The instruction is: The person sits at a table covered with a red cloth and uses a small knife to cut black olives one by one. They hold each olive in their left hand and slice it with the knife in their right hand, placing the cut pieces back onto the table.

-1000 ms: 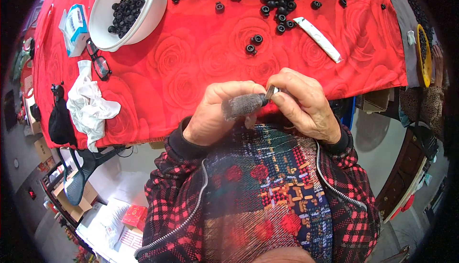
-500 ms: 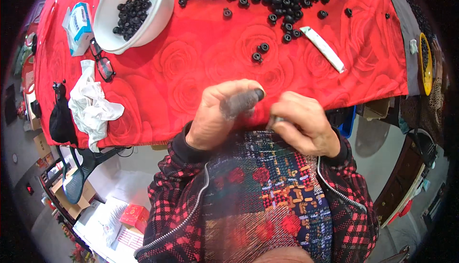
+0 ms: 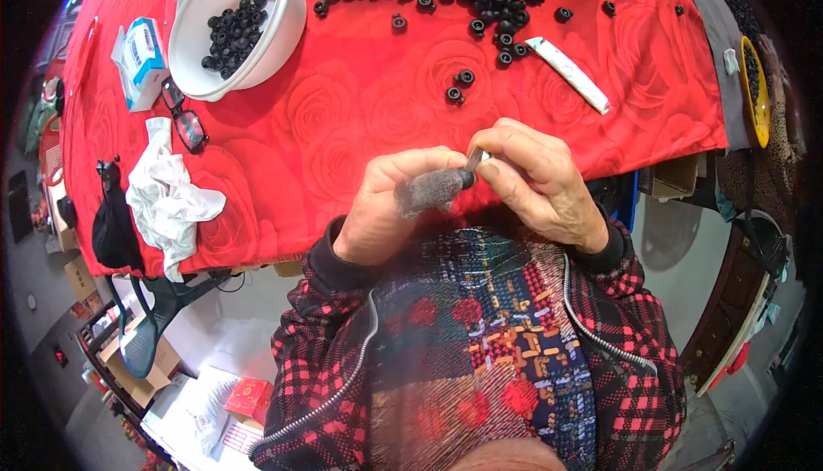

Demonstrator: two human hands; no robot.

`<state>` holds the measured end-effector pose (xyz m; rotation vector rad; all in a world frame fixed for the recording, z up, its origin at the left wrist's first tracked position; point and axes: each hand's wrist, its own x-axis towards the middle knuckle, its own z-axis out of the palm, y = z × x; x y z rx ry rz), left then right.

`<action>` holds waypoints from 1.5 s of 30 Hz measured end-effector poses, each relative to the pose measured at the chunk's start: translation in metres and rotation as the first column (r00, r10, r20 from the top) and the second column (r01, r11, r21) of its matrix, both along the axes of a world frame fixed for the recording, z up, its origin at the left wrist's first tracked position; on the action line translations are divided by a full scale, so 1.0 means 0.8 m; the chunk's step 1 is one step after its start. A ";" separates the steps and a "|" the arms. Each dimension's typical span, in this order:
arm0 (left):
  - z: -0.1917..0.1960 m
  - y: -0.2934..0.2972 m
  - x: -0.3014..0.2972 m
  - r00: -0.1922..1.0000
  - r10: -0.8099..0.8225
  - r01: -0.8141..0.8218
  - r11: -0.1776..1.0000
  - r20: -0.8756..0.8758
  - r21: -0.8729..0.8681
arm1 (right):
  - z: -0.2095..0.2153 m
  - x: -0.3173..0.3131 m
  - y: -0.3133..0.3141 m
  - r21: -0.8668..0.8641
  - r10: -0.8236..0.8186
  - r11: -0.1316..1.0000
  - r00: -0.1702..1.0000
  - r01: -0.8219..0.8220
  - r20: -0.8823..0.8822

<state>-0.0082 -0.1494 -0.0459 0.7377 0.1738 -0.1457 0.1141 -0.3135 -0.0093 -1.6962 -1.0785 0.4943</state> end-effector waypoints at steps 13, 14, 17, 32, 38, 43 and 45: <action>-0.003 0.001 0.006 0.998 -0.047 0.045 0.998 0.046 0.034 | -0.003 0.004 -0.003 -0.006 0.047 0.999 0.999 -0.047 0.002; -0.002 0.001 0.006 0.999 -0.045 0.045 0.999 0.012 0.020 | -0.002 0.006 -0.004 -0.014 0.059 0.998 0.998 -0.059 0.000; 0.001 0.000 0.005 0.997 -0.041 0.041 0.999 -0.065 -0.001 | -0.003 0.009 -0.004 -0.030 0.083 0.996 0.997 -0.083 -0.010; 0.000 0.001 0.008 0.989 0.095 -0.099 0.994 -0.110 -0.038 | 0.006 0.003 -0.008 0.132 0.119 0.984 0.993 -0.120 0.015; 0.017 -0.002 0.009 0.992 -0.109 0.112 0.993 -0.067 0.037 | -0.012 -0.006 0.014 0.274 -0.120 0.962 0.865 -0.021 0.487; 0.007 -0.005 0.000 0.992 -0.096 0.047 0.890 -0.084 -0.454 | -0.006 -0.012 0.020 0.390 -0.157 0.916 0.809 -0.095 0.566; 0.009 -0.009 -0.009 0.995 -0.080 0.051 0.908 -0.054 -0.416 | -0.002 -0.019 0.020 0.390 -0.157 0.914 0.788 -0.113 0.596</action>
